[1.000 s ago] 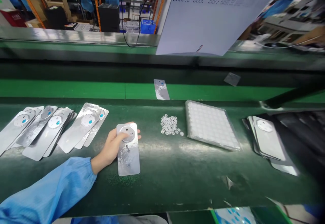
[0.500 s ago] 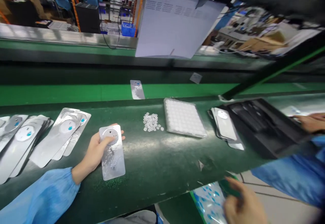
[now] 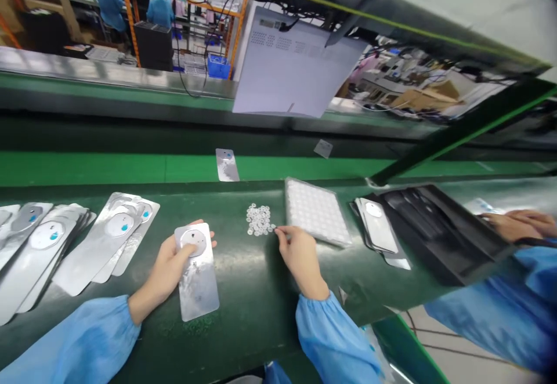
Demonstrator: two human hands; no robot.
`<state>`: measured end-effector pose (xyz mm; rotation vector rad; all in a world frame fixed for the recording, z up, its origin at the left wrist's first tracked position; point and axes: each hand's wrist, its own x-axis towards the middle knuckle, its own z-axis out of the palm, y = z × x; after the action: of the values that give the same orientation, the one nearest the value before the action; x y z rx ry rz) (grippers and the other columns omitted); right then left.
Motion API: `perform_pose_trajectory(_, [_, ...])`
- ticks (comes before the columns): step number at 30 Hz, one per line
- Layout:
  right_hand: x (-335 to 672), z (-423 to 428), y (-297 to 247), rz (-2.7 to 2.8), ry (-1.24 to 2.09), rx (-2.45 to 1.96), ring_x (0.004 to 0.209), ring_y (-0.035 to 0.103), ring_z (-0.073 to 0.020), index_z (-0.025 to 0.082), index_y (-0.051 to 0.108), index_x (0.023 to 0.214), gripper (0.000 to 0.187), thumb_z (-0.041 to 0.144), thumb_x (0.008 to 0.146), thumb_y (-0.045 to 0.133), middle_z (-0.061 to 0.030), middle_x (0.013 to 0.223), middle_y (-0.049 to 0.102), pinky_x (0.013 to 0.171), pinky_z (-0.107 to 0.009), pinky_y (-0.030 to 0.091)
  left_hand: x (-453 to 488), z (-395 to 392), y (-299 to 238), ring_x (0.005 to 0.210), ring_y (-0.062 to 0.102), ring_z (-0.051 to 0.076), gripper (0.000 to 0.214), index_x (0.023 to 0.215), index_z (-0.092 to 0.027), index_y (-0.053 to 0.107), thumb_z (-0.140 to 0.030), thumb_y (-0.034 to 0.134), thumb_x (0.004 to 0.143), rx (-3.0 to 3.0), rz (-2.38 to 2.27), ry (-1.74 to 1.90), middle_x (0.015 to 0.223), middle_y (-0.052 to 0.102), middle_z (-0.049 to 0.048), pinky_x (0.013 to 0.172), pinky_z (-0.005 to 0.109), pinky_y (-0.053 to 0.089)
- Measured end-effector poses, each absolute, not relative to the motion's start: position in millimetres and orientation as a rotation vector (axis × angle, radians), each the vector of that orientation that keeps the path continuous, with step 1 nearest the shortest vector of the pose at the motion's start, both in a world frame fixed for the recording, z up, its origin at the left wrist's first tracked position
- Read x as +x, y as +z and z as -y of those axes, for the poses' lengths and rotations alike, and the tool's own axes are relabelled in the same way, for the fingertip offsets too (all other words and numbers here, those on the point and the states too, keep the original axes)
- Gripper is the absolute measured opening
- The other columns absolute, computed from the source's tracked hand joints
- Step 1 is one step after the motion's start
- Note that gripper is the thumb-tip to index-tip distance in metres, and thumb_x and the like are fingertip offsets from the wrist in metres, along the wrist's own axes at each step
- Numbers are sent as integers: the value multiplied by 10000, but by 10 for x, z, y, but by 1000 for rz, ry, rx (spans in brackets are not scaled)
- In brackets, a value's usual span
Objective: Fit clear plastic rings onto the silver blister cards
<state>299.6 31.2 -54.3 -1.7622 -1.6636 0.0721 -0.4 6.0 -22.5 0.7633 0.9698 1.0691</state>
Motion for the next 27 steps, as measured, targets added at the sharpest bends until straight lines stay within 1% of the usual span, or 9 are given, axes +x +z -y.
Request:
perform_pose_trajectory(3, [2936, -223, -440, 1628, 208, -1737, 565, 683, -264, 157, 749, 800, 572, 639, 949, 479, -121, 662, 728, 615, -394, 559, 16, -11, -240, 1051, 751, 322, 899, 1584, -149, 308, -288, 755, 816, 785, -966, 1122, 1281, 708, 201, 875, 410, 597])
perform_pose_trajectory(6, [2723, -134, -328, 1506, 529, -1630, 480, 650, -229, 155, 755, 896, 531, 666, 880, 611, -102, 653, 734, 492, -344, 544, 18, 59, -243, 1022, 764, 270, 1033, 1654, -254, 31, -242, 702, 869, 897, -968, 1160, 1388, 641, 183, 909, 401, 593])
perform_pose_trajectory(7, [2625, -125, -299, 1445, 676, -1580, 453, 629, -208, 160, 756, 910, 511, 660, 840, 680, -103, 681, 746, 456, -326, 535, 13, 67, -246, 1020, 763, 264, 1006, 1657, -281, 50, -226, 685, 879, 958, -976, 1161, 1443, 601, 176, 900, 389, 597])
perform_pose_trajectory(9, [2399, -131, -246, 1341, 1002, -1468, 410, 589, -170, 165, 755, 899, 497, 639, 757, 792, -115, 734, 761, 400, -297, 513, 3, 58, -249, 1031, 756, 265, 810, 1621, -282, 296, -202, 645, 895, 1111, -1017, 1126, 1478, 581, 148, 881, 368, 600])
perform_pose_trajectory(11, [2162, -149, -193, 1281, 1298, -1350, 419, 598, -160, 157, 751, 877, 497, 619, 717, 843, -136, 778, 769, 357, -266, 484, 7, 39, -238, 1078, 734, 274, 515, 1427, -224, 613, -189, 598, 914, 1253, -1088, 1087, 1380, 669, 118, 940, 372, 576])
perform_pose_trajectory(13, [1967, -172, -158, 1214, 1517, -1243, 457, 632, -166, 152, 742, 865, 490, 595, 700, 868, -142, 801, 770, 322, -225, 442, 28, 25, -219, 1125, 711, 277, 322, 1194, -189, 768, -202, 582, 931, 1315, -1163, 1095, 1227, 755, 98, 1029, 382, 528])
perform_pose_trajectory(15, [1855, -199, -158, 1137, 1613, -1174, 482, 651, -163, 156, 728, 853, 467, 572, 702, 876, -127, 804, 767, 302, -191, 402, 47, 9, -213, 1131, 706, 279, 246, 1082, -187, 806, -257, 618, 940, 1294, -1205, 1122, 1137, 788, 87, 1062, 385, 504])
perform_pose_trajectory(18, [1811, -195, -180, 1079, 1640, -1151, 416, 591, -115, 163, 708, 831, 436, 556, 727, 865, -84, 763, 753, 283, -165, 348, 50, -12, -230, 1103, 716, 286, 223, 1047, -199, 819, -332, 701, 912, 1256, -1207, 1094, 1112, 797, 80, 1027, 382, 525])
perform_pose_trajectory(27, [1801, -84, -138, 1193, 1686, -1185, 323, 403, -62, 168, 679, 810, 444, 584, 769, 828, 21, 478, 604, 305, -159, 284, 47, 6, -203, 910, 736, 232, 146, 900, -191, 814, -328, 763, 889, 1278, -1070, 1114, 912, 801, 57, 879, 317, 551])
